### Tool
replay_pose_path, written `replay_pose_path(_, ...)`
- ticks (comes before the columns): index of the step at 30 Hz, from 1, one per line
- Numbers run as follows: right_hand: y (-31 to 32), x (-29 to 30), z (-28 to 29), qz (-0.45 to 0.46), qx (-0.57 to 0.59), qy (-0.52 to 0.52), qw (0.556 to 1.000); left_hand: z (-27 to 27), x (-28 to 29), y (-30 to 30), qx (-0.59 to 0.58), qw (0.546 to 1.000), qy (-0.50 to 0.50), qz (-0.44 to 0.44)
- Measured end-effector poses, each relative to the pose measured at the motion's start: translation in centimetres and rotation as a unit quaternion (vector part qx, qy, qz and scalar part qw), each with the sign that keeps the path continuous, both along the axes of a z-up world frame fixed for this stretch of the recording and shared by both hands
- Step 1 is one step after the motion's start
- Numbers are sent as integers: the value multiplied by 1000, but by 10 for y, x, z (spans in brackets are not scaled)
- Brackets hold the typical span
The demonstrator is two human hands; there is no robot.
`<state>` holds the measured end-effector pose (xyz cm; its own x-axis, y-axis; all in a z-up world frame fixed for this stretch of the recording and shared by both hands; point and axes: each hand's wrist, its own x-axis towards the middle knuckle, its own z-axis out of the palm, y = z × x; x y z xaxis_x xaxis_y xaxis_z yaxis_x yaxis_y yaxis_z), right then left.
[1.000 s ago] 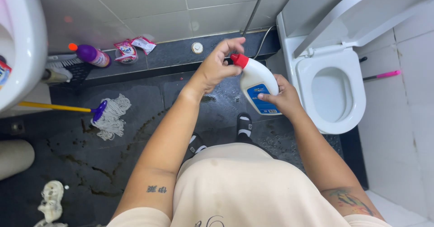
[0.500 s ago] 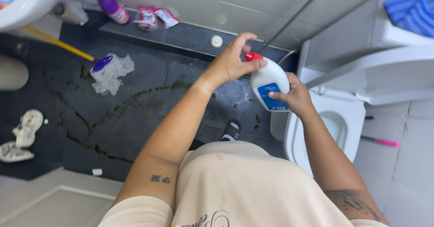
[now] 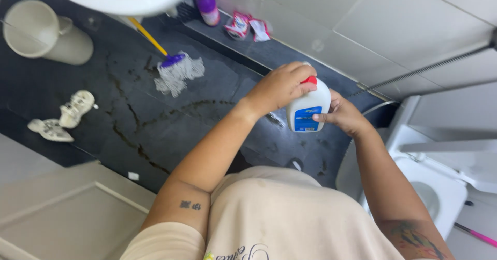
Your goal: The person pours detergent into a bucket, then pours toilet cleaner into the toilet bowl. They pick up a rubber mat, wet a brush, and scrub the mat on the floor with the brush.
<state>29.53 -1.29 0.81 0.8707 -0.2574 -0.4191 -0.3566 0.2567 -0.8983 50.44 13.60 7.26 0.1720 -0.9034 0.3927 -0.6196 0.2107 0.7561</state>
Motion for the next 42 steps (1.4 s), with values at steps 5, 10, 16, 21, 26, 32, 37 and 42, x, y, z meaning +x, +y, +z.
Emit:
replay_pose_path(5, 41, 99, 3, -46, -166, -44, 984, -12, 70, 28, 46, 998, -26, 28)
replay_pose_path(10, 66, 172, 5, -87, -344, 42, 934, -61, 109, 41, 40, 997, -31, 58)
replay_pose_path(16, 56, 214, -57, 3, -569, 28, 822, -130, 126, 47, 93, 988, 42, 113)
replay_pose_path(21, 3, 252, -136, -19, -529, 115, 841, -163, 147, 60, 169, 969, 64, 166)
replay_pose_path(26, -39, 311, -211, -55, -479, 179, 858, -215, 151, 84, 276, 921, 168, 218)
replay_pose_path(32, -59, 413, -269, -107, -358, 141, 917, -268, 149, 118, 363, 869, 211, 263)
replay_pose_path(37, -53, 485, -277, -175, -190, 133, 957, -295, 152, 140, 396, 846, 219, 281)
replay_pose_path(42, -47, 530, -320, -189, -170, 82, 964, -290, 159, 130, 460, 775, 313, 300)
